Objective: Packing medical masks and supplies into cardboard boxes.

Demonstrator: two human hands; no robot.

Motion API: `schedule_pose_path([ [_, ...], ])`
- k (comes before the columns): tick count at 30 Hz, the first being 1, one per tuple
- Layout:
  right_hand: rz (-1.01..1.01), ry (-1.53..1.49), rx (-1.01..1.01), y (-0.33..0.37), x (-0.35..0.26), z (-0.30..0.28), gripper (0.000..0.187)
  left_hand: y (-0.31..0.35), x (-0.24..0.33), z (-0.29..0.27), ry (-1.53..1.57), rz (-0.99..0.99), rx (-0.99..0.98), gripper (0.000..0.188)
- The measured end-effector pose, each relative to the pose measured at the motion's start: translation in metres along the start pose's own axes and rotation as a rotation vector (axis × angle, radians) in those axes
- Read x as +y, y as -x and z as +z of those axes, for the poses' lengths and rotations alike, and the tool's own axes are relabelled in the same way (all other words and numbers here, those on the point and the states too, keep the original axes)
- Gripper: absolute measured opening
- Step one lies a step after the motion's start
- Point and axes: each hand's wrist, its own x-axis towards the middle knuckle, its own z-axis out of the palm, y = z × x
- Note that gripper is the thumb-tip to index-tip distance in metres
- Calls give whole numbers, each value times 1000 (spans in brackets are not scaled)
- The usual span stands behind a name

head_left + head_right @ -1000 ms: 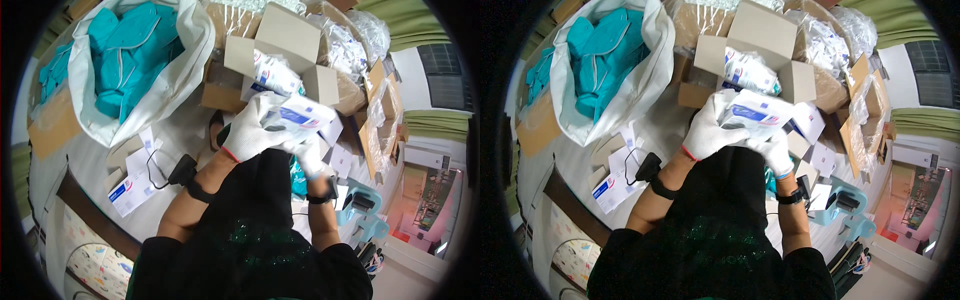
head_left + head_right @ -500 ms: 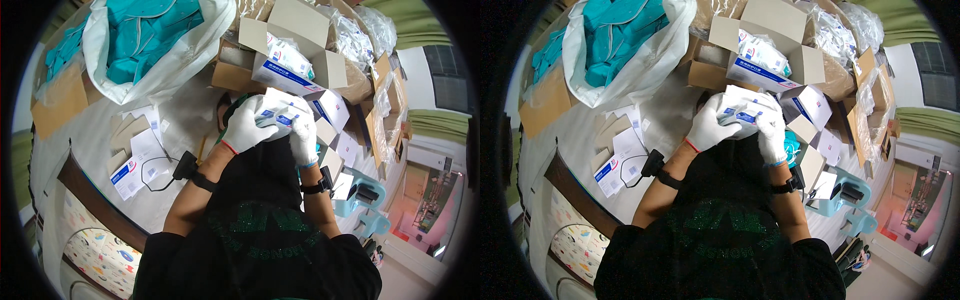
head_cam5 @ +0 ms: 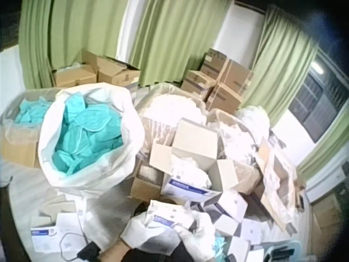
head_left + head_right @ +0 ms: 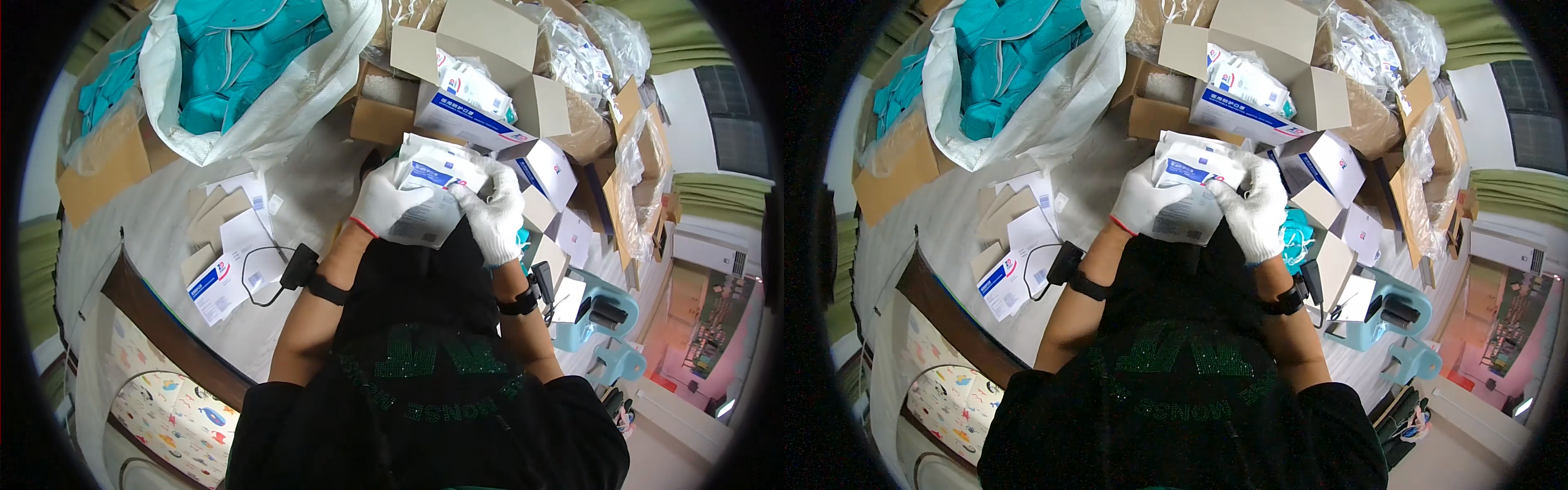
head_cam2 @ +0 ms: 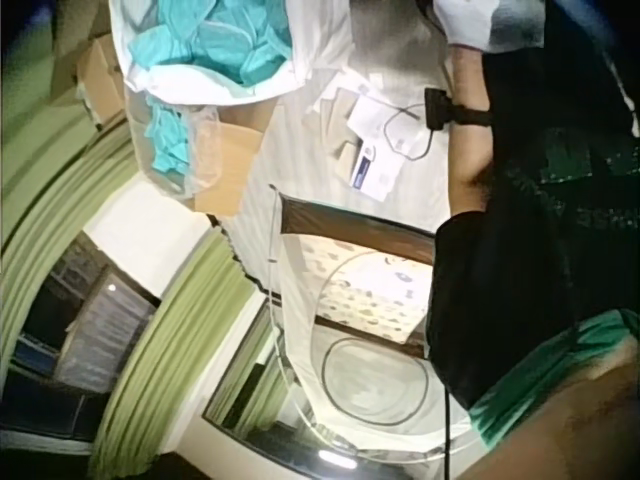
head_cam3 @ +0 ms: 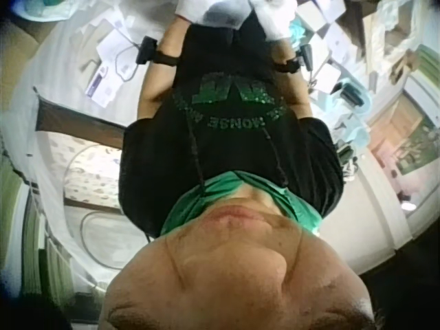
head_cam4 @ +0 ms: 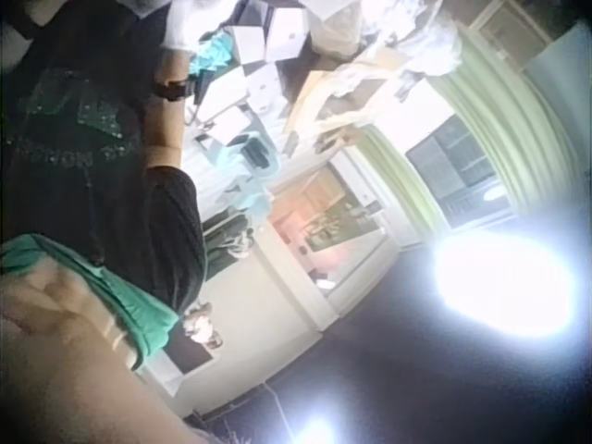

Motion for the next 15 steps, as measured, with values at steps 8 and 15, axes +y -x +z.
schedule_pose_path([
  [8,-737,283,99,7,20,1,13,5,-10,1,-74,-281,-19,37],
  [15,-221,383,-249,0,10,-4,25,8,10,33,-443,-236,-114,51],
])
